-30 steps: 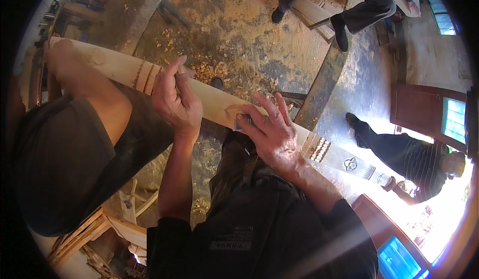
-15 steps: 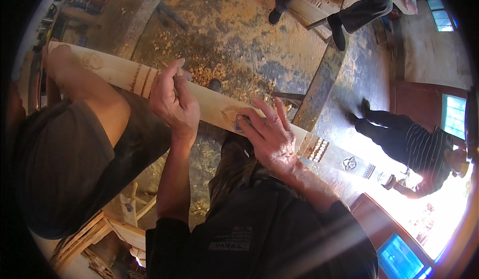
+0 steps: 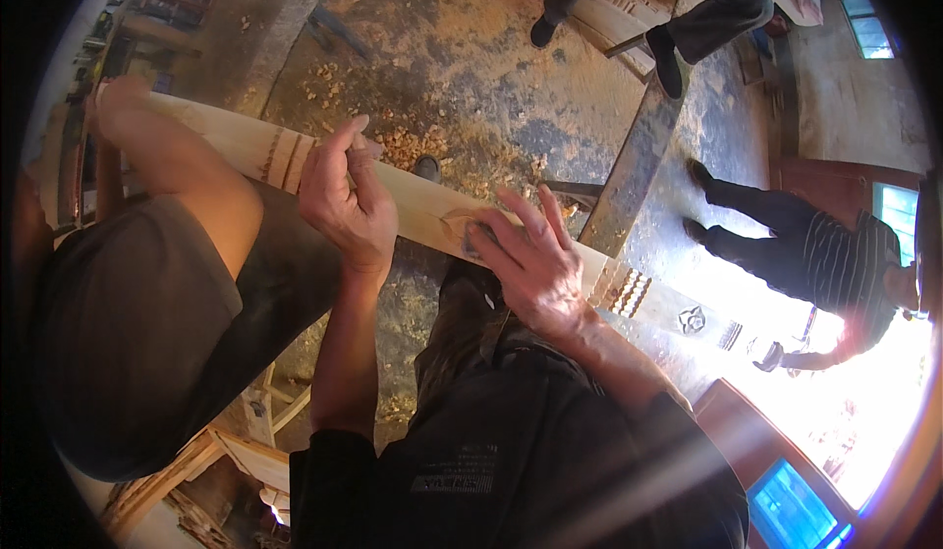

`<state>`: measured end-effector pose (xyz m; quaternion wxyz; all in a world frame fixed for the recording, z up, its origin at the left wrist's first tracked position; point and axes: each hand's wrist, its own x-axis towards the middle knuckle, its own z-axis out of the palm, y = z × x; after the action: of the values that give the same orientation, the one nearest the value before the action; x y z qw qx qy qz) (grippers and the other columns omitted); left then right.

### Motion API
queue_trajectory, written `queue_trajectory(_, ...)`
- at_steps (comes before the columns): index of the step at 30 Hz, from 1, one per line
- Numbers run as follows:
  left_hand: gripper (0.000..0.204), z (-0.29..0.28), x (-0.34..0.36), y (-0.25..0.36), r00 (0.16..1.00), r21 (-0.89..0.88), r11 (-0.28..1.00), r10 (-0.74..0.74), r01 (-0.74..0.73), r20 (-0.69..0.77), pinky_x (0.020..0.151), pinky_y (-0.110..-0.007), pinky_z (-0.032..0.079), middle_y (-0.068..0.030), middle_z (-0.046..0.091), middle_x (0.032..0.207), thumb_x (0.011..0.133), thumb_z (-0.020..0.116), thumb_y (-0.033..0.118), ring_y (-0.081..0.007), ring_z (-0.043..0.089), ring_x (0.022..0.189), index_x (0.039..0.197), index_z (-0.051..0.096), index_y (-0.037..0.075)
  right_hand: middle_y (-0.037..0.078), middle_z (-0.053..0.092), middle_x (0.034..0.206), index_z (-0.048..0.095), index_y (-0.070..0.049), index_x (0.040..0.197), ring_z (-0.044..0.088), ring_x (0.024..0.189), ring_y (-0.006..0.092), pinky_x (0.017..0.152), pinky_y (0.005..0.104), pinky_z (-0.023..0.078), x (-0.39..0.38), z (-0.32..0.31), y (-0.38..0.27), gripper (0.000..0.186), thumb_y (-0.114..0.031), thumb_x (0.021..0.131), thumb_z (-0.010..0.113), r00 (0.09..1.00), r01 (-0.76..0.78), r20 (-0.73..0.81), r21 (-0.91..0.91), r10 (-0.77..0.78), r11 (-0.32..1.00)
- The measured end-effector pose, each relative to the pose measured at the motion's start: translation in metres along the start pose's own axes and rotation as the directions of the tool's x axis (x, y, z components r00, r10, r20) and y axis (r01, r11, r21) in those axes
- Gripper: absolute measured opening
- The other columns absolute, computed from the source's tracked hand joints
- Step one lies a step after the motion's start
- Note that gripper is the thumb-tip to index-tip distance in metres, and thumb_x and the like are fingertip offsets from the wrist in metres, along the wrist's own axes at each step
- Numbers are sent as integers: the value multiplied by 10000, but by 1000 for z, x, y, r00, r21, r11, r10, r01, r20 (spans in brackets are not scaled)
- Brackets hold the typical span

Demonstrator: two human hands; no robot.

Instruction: The person carves a decorative design on a wooden beam using a handheld carving tool and then rubs the carved area with sandpaper.

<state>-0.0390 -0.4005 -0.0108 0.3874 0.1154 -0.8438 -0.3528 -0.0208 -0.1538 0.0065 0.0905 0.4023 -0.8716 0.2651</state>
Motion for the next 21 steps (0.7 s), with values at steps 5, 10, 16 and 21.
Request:
queue_trajectory(5, 295, 1, -1, -2, 1000, 10, 1000, -7, 7, 0, 750, -398, 573, -96, 786, 903, 1059, 647, -59, -279, 747, 817, 1276, 814, 48, 103, 762, 1425, 833, -50, 1246, 566, 1571, 358, 1323, 685, 419, 9, 3, 1, 440, -107, 812, 783, 999, 40, 27, 28, -41, 999)
queue_trajectory(10, 235, 3, 1, 1, 1000, 0, 1000, -5, 5, -16, 719, -396, 550, -90, 778, 889, 1101, 662, -19, -260, 747, 815, 1269, 811, 49, 102, 731, 1477, 807, -35, 1294, 524, 1611, 361, 1342, 692, 391, -6, -6, 4, 445, -135, 862, 761, 997, 26, 77, 31, -28, 999)
queue_trajectory(16, 221, 3, 0, -3, 999, -27, 999, -37, 37, -6, 718, -388, 546, -90, 782, 899, 1114, 663, -9, -249, 753, 817, 1270, 808, 53, 110, 753, 1451, 819, -40, 1325, 553, 1587, 360, 1352, 686, 377, 13, 3, 2, 474, -108, 863, 742, 998, 44, 33, 48, -45, 998)
queue_trajectory(21, 234, 3, 0, 2, 999, -25, 999, -44, 43, -12, 741, -379, 560, -90, 786, 906, 1108, 665, -13, -246, 756, 814, 1276, 810, 61, 96, 757, 1449, 814, -68, 1373, 578, 1564, 348, 1351, 689, 378, -44, -22, 18, 540, -112, 836, 770, 994, -19, 109, -19, 21, 1000)
